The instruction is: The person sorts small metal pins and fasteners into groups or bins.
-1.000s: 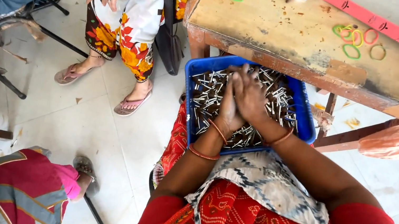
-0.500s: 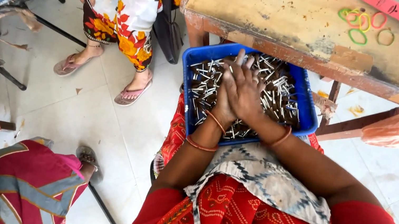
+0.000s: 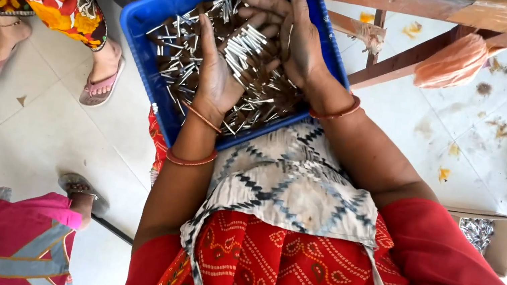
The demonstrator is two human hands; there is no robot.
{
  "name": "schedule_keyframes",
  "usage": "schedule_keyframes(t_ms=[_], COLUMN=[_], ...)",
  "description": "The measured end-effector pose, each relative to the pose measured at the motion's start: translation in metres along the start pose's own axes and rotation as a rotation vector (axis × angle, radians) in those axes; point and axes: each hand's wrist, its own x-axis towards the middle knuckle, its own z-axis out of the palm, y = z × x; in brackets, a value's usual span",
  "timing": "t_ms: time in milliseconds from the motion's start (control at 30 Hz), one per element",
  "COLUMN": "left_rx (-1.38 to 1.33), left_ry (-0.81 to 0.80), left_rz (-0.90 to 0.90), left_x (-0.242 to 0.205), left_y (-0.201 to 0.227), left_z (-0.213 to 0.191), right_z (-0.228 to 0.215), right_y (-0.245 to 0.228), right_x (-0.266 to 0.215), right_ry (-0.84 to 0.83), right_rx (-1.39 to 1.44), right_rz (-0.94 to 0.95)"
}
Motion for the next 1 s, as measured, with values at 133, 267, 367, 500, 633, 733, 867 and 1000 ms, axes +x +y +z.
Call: schedule_keyframes(t_ms=[133,267,367,500,633,733,867,1000], left_rx=[0.278,0.725,1.123,1.587,1.604,1.353,1.397,1.556], left_ry=[0.120,0.233,0.184,0.015,0.130,0.192,0.207,0.181], left_rz=[0.042,0.214,0.317,0.545,0.416,0.508,0.612,0.737], left_x=[0.006,0.011,0.007,0.001,-0.010,-0.010,-0.011,-0.011], left_y=[-0.009,-0.015,-0.005,0.001,0.005,0.008,0.012,0.015], left_z=[-0.002,-0.011,0.012,0.030,0.039,0.027,0.010,0.003], right_z=[-0.003,-0.002,-0.007,-0.013,-0.015,-0.011,-0.004,0.001], right_y=[0.003,-0.001,-0.001,0.005,0.006,0.013,0.006,0.001], right_x=[-0.005,-0.008,-0.012,-0.014,-0.015,-0.014,-0.019,-0.020], right_ry=[-0.017,-0.082,-0.099,-0.094,-0.096,-0.106,-0.139,-0.168], right_rx=[0.158,0.234,0.215,0.150,0.119,0.131,-0.068,-0.326], right_rz=[-0.028,-0.025,-0.078,-0.148,-0.153,-0.193,-0.319,-0.509])
